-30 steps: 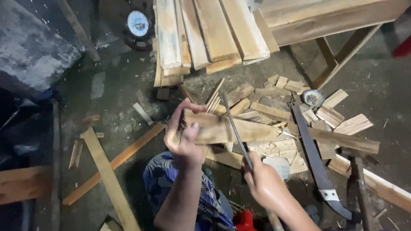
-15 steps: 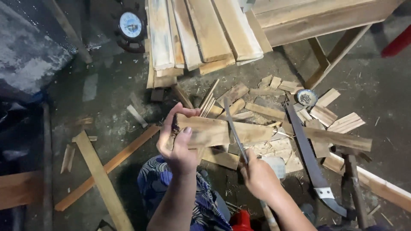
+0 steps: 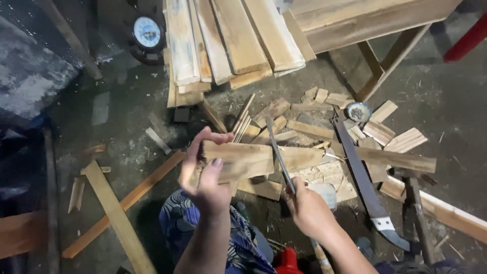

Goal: Shaving a piece of wood using a curved hand blade to smooth or shape it on a workshop floor.

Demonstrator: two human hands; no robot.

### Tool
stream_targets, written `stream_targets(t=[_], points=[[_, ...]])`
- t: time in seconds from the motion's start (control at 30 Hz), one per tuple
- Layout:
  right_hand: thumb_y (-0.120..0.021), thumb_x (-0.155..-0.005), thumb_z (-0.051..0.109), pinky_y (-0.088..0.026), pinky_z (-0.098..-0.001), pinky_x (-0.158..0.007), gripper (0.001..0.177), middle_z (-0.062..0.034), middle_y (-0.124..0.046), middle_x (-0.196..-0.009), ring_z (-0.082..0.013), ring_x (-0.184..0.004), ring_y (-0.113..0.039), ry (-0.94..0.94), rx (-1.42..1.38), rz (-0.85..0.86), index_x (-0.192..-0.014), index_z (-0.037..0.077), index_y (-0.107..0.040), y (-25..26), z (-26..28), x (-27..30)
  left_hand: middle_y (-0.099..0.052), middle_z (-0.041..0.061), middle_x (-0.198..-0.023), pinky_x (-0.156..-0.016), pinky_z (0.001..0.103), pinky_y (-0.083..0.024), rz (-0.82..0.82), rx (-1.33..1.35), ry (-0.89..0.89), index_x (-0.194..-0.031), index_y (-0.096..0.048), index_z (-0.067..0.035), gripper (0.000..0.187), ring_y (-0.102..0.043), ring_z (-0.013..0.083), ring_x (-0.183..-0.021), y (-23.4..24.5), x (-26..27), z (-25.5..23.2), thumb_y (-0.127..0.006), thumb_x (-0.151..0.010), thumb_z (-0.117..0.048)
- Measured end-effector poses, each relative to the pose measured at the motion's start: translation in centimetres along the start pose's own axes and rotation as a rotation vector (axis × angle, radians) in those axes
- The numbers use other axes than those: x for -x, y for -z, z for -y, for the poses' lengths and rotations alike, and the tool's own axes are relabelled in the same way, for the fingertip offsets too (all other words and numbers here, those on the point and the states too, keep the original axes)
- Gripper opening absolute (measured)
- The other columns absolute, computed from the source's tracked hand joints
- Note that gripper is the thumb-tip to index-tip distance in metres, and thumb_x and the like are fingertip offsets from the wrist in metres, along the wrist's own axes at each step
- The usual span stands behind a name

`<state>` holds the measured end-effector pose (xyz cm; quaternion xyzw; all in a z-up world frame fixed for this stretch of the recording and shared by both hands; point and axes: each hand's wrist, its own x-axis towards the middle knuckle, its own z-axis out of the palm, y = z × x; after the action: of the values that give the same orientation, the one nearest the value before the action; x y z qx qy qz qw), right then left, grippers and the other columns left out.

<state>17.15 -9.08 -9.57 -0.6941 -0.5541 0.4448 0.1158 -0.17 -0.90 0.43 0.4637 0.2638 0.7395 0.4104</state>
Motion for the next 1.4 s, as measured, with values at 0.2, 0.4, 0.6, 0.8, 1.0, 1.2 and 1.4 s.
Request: stream_targets(t=[0.2, 0.4, 0.6, 0.8, 1.0, 1.2, 1.4], points=[[-0.053, -0.1, 0.01, -0.048, -0.0274, -0.051, 0.014, -0.0051, -0.068, -0.075, -0.0171, -0.06, -0.06, -0.074, -0.06, 0.051, -0.11, 0.016, -0.046, 1.0, 0.6, 0.3, -0.065, 0.015, -0.101, -0.089, 0.041, -0.069, 0.127, -0.073, -0.09, -0.12, -0.057, 0.01, 0.04, -0.07, 0.0298, -0.1, -0.3, 0.2, 1.2, -0.052, -0.085, -0.008], [-0.056, -0.094, 0.021, -0.048, -0.0422, -0.05, 0.027, -0.0051, -0.066, -0.064, -0.0292, -0.052, -0.062, 0.086, 0.113, 0.032, -0.114, 0.02, -0.039, 1.0, 1.3, 3.5, -0.066, 0.015, -0.099, -0.087, 0.041, -0.068, 0.123, -0.12, -0.055, -0.126, -0.057, 0.009, 0.044, -0.07, 0.0311, -0.098, -1.3, 0.1, 0.4, -0.056, -0.086, -0.01], [-0.053, -0.101, 0.023, -0.041, -0.0362, -0.049, 0.012, -0.0085, -0.064, -0.07, -0.0254, -0.054, -0.056, -0.049, 0.046, -0.013, -0.106, 0.016, -0.044, 0.6, 0.1, -0.7, -0.066, 0.018, -0.097, -0.085, 0.045, -0.069, 0.12, -0.171, -0.099, -0.123, -0.058, 0.011, 0.048, -0.071, 0.0339, -0.094, -0.8, 0.3, 0.2, -0.051, -0.081, -0.01], [-0.054, -0.099, 0.008, -0.045, -0.0276, -0.046, 0.025, -0.003, -0.062, -0.068, -0.0162, -0.055, -0.056, -0.111, -0.016, 0.052, -0.121, 0.015, -0.046, 1.7, 0.8, 0.7, -0.064, 0.016, -0.099, -0.092, 0.043, -0.066, 0.218, -0.045, -0.12, -0.126, -0.056, 0.009, 0.049, -0.069, 0.032, -0.098, 0.0, 0.7, 0.3, -0.046, -0.079, 0.0], [-0.042, -0.101, 0.0, -0.04, -0.0189, -0.032, 0.014, 0.003, -0.049, -0.055, -0.0075, -0.038, -0.042, 0.349, -0.875, 0.253, -0.103, 0.008, -0.054, 0.7, -5.3, -2.3, -0.064, 0.021, -0.1, -0.093, 0.044, -0.066, 0.351, 0.029, -0.114, -0.12, -0.055, 0.013, 0.046, -0.068, 0.035, -0.098, 0.5, -0.5, 1.8, -0.048, -0.075, 0.003], [-0.045, -0.105, 0.0, -0.044, -0.02, -0.036, 0.016, -0.0014, -0.051, -0.059, -0.011, -0.042, -0.045, -0.023, -0.607, 0.159, -0.103, 0.01, -0.057, 2.1, -2.3, -1.0, -0.063, 0.017, -0.101, -0.097, 0.045, -0.063, 0.326, 0.073, -0.08, -0.129, -0.056, 0.008, 0.051, -0.066, 0.0322, -0.101, 0.7, -0.3, 1.9, -0.048, -0.08, 0.0], [-0.056, -0.095, 0.022, -0.048, -0.0389, -0.045, 0.027, -0.002, -0.064, -0.062, -0.0258, -0.047, -0.058, 0.028, 0.204, -0.038, -0.115, 0.019, -0.039, 1.7, 0.3, 3.3, -0.062, 0.018, -0.097, -0.095, 0.047, -0.061, 0.253, -0.026, -0.072, -0.127, -0.057, 0.008, 0.049, -0.067, 0.0342, -0.098, -0.5, 0.8, 0.6, -0.05, -0.08, -0.006]])
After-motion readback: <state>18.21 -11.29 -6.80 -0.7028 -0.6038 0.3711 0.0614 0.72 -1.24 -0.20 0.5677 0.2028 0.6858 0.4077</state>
